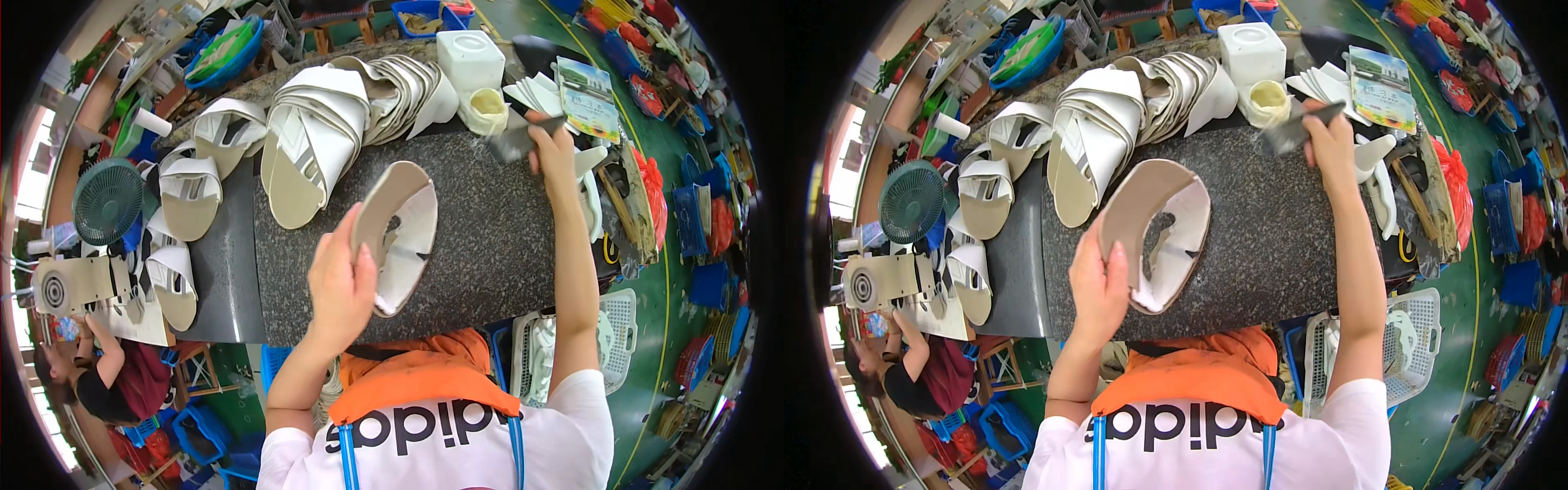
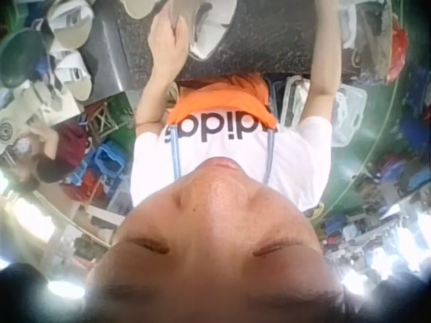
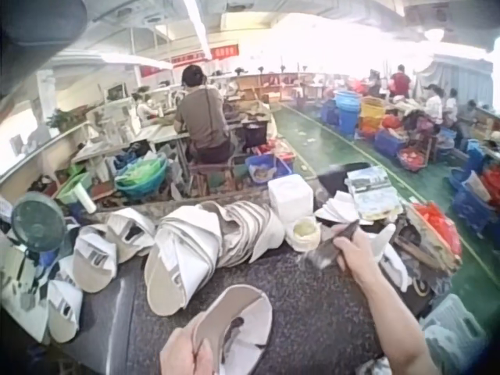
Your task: The person shapes shoe components by hand, retrieves shoe lining pieces from a basket onto the table, and applies adhesive to the shoe parts using an applicator tool before pressing them together.
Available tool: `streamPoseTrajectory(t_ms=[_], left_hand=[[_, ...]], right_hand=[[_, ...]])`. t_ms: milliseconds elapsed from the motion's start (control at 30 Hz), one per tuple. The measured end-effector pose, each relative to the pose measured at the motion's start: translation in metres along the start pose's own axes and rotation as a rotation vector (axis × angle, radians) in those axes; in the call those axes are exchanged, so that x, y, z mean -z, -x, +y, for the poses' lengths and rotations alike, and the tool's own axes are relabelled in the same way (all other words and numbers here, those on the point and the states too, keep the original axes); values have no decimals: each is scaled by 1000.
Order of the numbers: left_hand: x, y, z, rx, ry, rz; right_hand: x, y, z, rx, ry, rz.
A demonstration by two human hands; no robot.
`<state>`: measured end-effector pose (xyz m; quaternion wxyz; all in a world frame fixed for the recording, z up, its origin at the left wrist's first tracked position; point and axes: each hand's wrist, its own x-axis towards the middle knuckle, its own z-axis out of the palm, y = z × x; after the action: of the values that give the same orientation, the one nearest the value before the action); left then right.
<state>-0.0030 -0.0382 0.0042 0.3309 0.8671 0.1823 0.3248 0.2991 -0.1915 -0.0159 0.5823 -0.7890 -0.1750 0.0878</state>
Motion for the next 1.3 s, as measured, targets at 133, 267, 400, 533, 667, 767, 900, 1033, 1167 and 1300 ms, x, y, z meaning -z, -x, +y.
streamPoseTrajectory(t_ms=[133,267,400,533,667,767,900,1033,1167,1300], left_hand=[[-10,1,8,-26,9,-112],[-15,2,3,-84,39,-140],[-21,-6,-8,-86,14,-107],[-23,-37,-18,28,76,-118],[-37,-95,-34,-1,125,-188],[-54,-136,-44,13,54,-278],[-64,-149,-66,5,20,-361],[-33,-115,-48,94,62,-340],[31,-48,-41,239,186,-121],[100,6,-98,398,535,482]], right_hand=[[-41,99,-48,-264,-2,-666],[-64,110,-14,599,560,-504],[-76,124,-10,826,234,-959],[-78,103,-12,798,502,-779],[-78,75,-3,621,344,-775],[-96,57,5,736,380,-682],[-101,46,6,855,414,-527],[-61,47,8,682,436,-669],[-21,53,-13,59,-50,-660],[4,48,15,-52,-155,-385]])
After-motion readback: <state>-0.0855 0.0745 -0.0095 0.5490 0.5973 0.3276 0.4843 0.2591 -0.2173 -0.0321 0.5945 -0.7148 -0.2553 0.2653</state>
